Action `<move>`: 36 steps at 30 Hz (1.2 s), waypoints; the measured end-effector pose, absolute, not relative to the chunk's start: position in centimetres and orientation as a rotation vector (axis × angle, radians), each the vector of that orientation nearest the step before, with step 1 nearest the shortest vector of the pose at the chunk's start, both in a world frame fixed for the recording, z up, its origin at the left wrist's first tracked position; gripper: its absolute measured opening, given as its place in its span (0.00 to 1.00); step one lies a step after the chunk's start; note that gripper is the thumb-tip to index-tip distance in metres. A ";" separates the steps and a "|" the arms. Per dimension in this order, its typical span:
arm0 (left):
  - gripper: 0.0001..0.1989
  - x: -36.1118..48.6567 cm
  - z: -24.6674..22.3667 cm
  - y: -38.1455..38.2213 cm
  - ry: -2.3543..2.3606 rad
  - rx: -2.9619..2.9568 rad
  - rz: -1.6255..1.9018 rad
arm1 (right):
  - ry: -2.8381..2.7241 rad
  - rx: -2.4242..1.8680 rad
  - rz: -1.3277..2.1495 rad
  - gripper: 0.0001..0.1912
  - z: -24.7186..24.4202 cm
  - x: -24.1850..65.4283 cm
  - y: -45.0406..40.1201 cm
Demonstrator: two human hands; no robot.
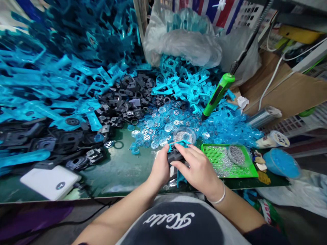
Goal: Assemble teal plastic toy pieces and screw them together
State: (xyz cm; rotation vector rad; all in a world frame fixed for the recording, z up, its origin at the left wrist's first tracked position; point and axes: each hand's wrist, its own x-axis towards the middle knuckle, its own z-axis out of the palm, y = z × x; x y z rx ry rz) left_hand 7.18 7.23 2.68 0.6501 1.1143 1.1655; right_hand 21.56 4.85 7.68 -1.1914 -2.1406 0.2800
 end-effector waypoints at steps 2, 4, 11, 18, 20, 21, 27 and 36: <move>0.23 7.5 3.2 7.3 1.129 0.417 1.079 | -2.002 -1.220 0.307 0.22 7.5 22.8 6.1; 0.26 7.5 3.8 7.2 1.057 0.308 0.972 | -1.657 -1.235 0.178 0.23 7.7 24.5 8.0; 0.30 6.0 3.8 6.4 0.875 0.516 0.834 | -1.482 -1.072 0.464 0.19 8.3 28.8 13.2; 0.24 6.0 2.2 6.3 0.908 0.613 0.914 | -1.280 -0.951 0.576 0.28 3.5 30.9 11.1; 0.23 6.7 1.7 6.2 0.886 0.593 0.890 | -1.240 -1.031 0.485 0.32 2.3 31.8 10.7; 0.23 7.1 1.5 6.2 0.887 0.590 0.860 | -1.222 -1.054 0.447 0.32 1.8 32.3 10.6; 0.21 8.7 1.2 6.6 1.029 0.795 0.792 | -1.161 -1.111 0.380 0.34 0.7 34.4 11.2; 0.23 8.8 0.7 6.6 1.105 0.908 0.775 | -1.191 -1.134 0.434 0.35 -0.7 34.3 11.9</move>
